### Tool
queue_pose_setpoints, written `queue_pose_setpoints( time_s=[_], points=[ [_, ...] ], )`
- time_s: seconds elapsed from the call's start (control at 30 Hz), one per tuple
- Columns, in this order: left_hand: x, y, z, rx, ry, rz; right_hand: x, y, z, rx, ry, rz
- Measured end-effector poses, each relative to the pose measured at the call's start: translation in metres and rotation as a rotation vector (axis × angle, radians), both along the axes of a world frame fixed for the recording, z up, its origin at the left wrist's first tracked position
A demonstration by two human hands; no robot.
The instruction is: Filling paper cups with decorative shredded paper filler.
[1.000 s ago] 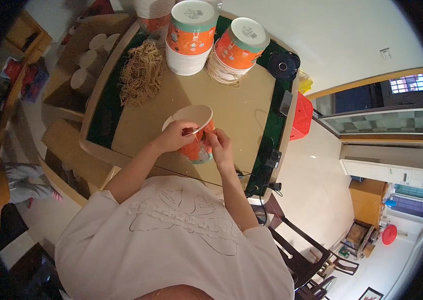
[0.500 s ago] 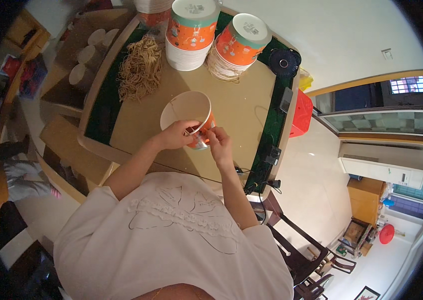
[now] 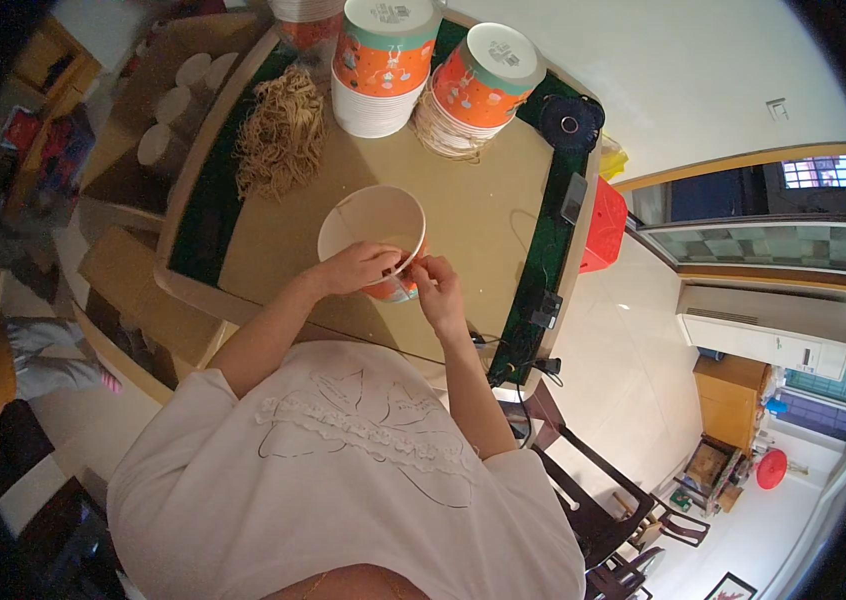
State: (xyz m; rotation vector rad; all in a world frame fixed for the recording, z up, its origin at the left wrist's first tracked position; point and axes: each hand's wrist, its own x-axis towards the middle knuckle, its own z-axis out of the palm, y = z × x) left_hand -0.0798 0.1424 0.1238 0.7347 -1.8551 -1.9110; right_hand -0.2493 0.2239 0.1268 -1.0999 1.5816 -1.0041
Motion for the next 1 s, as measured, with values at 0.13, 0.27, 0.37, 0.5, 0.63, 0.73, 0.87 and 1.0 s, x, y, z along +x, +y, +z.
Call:
queue_pose_setpoints(
  time_s=[0.13,0.27,0.37,0.5,0.63,0.73,0.87,1.0],
  points=[
    [-0.004,0.007,0.008,-0.049,-0.117,0.007,0.000,0.005,0.003,0.012,0.034,0.019],
    [-0.007,0.018,0.023,-0.114,-0.239,0.101,0.003,0.008,0.007,0.061,-0.085,0.033],
    [-0.009,0.022,0.029,-0.297,-0.295,0.216,0.007,0.014,0.021,0.075,-0.060,0.032],
    [-0.006,0.017,0.016,-0.584,-0.164,0.340,0.010,0.017,0.025,0.029,-0.074,0.006],
    [-0.003,0.013,0.022,-0.534,-0.177,0.338,0.013,0.016,0.022,-0.064,-0.048,0.003],
    [-0.003,0.012,0.026,-0.552,-0.243,0.311,0.017,0.012,0.022,-0.090,0.030,0.044],
    [-0.008,0.016,0.011,-0.656,-0.189,0.311,0.023,0.007,0.029,-0.130,0.086,0.063],
    [-0.007,0.016,0.016,-0.711,-0.182,0.321,0.022,0.006,0.021,-0.110,0.073,0.011]
  ],
)
